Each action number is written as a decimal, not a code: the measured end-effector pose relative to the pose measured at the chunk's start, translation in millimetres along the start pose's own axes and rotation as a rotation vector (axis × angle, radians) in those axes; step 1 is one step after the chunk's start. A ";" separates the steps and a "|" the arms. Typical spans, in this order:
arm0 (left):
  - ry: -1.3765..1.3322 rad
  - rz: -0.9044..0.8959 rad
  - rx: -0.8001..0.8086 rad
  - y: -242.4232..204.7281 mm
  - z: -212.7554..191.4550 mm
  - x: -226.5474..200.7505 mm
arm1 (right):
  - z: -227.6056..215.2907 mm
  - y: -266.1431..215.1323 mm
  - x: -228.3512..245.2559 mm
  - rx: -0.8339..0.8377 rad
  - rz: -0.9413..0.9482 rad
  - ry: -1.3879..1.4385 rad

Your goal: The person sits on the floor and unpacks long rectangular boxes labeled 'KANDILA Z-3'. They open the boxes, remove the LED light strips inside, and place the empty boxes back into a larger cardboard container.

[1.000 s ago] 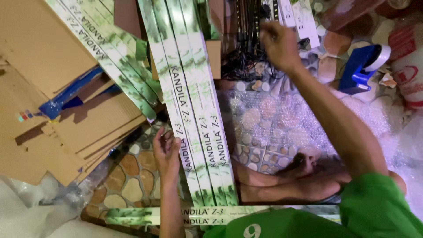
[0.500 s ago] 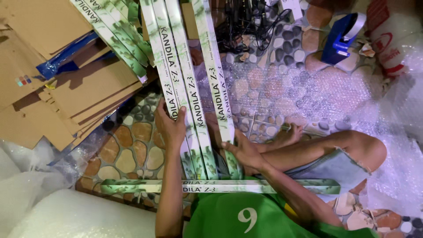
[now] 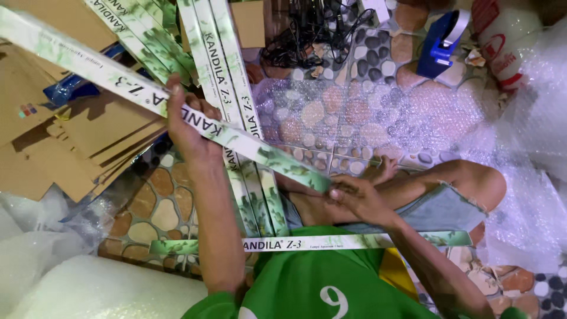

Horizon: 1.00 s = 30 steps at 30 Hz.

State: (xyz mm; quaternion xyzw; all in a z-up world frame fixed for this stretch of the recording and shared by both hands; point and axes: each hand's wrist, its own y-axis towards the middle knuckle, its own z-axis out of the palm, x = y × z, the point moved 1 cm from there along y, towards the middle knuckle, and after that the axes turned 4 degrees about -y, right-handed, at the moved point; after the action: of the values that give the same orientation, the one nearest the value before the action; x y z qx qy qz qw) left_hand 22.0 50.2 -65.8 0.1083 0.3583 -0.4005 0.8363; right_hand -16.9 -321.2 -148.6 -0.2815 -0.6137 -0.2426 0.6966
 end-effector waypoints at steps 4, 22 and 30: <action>-0.113 -0.038 -0.190 5.7 -26.0 2.9 | 11.5 1.0 6.3 -0.160 -0.106 0.192; -0.248 -0.181 -0.138 -6.4 -108.7 -3.4 | 8.7 -4.4 55.3 -0.344 -0.290 -0.010; -0.278 -0.142 0.242 -27.5 -56.2 -28.1 | 10.8 9.1 56.4 -0.321 0.112 0.316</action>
State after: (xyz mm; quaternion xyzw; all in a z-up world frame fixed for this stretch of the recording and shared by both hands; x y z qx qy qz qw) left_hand -39.3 75.1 -84.1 0.1261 0.1951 -0.5098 0.8283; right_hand -11.1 -306.8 -92.6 -0.3810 -0.4341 -0.3391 0.7426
